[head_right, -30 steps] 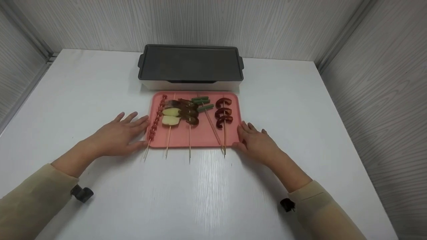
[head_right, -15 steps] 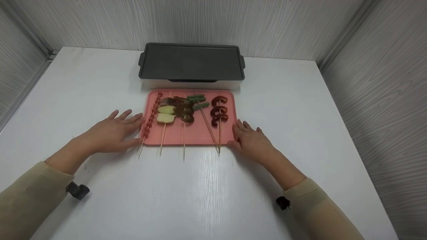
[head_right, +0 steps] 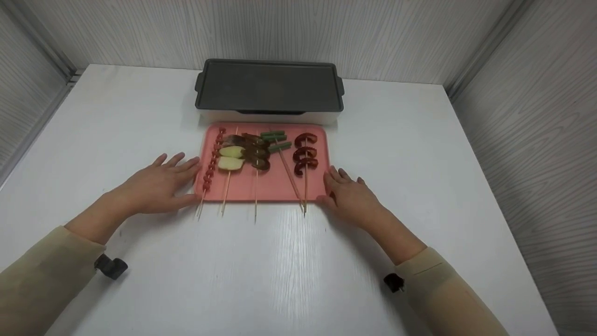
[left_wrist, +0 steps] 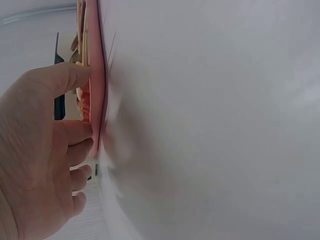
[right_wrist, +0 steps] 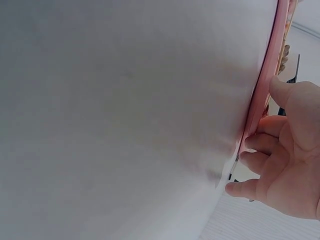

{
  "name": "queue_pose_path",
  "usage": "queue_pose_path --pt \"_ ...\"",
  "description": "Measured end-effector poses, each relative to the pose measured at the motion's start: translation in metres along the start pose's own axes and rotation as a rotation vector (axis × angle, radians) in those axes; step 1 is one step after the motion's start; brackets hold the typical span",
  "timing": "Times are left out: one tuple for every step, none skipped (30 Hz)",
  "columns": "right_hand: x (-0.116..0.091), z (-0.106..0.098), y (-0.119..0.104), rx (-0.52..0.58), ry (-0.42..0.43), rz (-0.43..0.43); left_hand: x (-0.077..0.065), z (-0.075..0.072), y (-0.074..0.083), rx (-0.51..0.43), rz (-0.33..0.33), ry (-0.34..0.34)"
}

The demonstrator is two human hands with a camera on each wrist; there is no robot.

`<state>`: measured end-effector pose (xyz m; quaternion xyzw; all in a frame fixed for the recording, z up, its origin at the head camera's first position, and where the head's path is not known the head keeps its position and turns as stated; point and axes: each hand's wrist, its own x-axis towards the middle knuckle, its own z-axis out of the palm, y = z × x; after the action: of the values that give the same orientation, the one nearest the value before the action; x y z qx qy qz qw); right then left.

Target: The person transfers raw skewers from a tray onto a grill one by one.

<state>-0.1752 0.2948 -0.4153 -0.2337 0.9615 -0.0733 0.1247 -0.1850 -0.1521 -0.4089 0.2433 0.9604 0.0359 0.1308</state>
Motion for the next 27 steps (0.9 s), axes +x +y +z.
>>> queue_pose_path --pt "0.000 0.000 0.000 0.000 0.002 -0.002 0.000 0.000 0.001 -0.002 0.000 0.003" --pt "0.000 0.000 0.001 0.000 0.006 -0.006 0.001 0.001 0.001 -0.002 -0.001 0.006" --pt "0.000 0.000 0.001 0.001 0.011 -0.010 0.001 0.001 0.001 -0.003 -0.002 0.010" --pt "0.000 0.000 0.001 0.002 0.015 -0.012 0.001 0.002 0.002 -0.004 -0.004 0.015" --pt "0.000 0.000 0.001 0.003 0.019 -0.015 0.001 0.003 0.002 -0.005 -0.004 0.021" --pt "-0.001 0.001 0.002 0.004 0.023 -0.017 0.001 0.004 0.002 -0.008 -0.003 0.029" --pt "-0.001 0.001 0.002 0.003 0.027 -0.020 0.001 0.005 0.003 -0.013 -0.003 0.037" --pt "-0.001 0.001 0.002 0.002 0.028 -0.020 0.001 0.006 0.003 -0.021 -0.005 0.046" --pt "-0.001 0.002 0.002 0.001 0.026 -0.018 0.000 0.007 0.004 -0.034 -0.008 0.055" --pt "0.000 0.002 0.002 -0.001 0.024 -0.017 0.000 0.009 0.005 -0.051 -0.014 0.065" --pt "0.000 0.002 0.003 -0.002 0.023 -0.017 -0.001 0.010 0.006 -0.071 -0.022 0.075" --pt "0.000 0.003 0.003 -0.002 0.022 -0.016 -0.002 0.011 0.007 -0.090 -0.033 0.087" --pt "0.000 0.003 0.003 -0.004 0.021 -0.015 -0.003 0.012 0.008 -0.112 -0.046 0.103" --pt "0.000 0.004 0.004 -0.003 0.020 -0.014 -0.004 0.012 0.009 -0.134 -0.058 0.118" --pt "0.001 0.003 0.004 -0.003 0.020 -0.014 -0.006 0.012 0.011 -0.156 -0.068 0.135" --pt "0.000 0.003 0.003 -0.003 0.020 -0.014 -0.007 0.012 0.013 -0.180 -0.083 0.151" --pt "0.000 0.003 0.003 -0.004 0.021 -0.014 -0.010 0.012 0.016 -0.203 -0.096 0.169" --pt "0.000 0.003 0.003 -0.005 0.020 -0.015 -0.013 0.011 0.019 -0.228 -0.107 0.190" --pt "0.000 0.002 0.002 -0.007 0.021 -0.017 -0.016 0.010 0.022 -0.254 -0.119 0.210" --pt "0.000 0.002 0.001 -0.007 0.021 -0.018 -0.019 0.009 0.026 -0.281 -0.133 0.227" --pt "0.000 0.002 0.000 -0.007 0.022 -0.019 -0.023 0.008 0.029 -0.313 -0.149 0.248" --pt "-0.001 0.002 0.000 -0.008 0.022 -0.020 -0.026 0.007 0.033 -0.350 -0.166 0.270" --pt "-0.001 0.002 0.000 -0.005 0.023 -0.020 -0.030 0.006 0.037 -0.388 -0.182 0.295" --pt "-0.001 0.002 0.000 -0.002 0.020 -0.017 -0.034 0.005 0.040 -0.427 -0.198 0.313" --pt "-0.001 0.002 0.000 0.004 0.017 -0.012 -0.038 0.004 0.043 -0.469 -0.217 0.325" --pt "-0.001 0.002 0.000 0.008 0.014 -0.008 -0.041 0.002 0.045 -0.516 -0.236 0.332" --pt "-0.001 0.003 0.000 0.012 0.008 -0.002 -0.043 0.001 0.048 -0.564 -0.252 0.335"
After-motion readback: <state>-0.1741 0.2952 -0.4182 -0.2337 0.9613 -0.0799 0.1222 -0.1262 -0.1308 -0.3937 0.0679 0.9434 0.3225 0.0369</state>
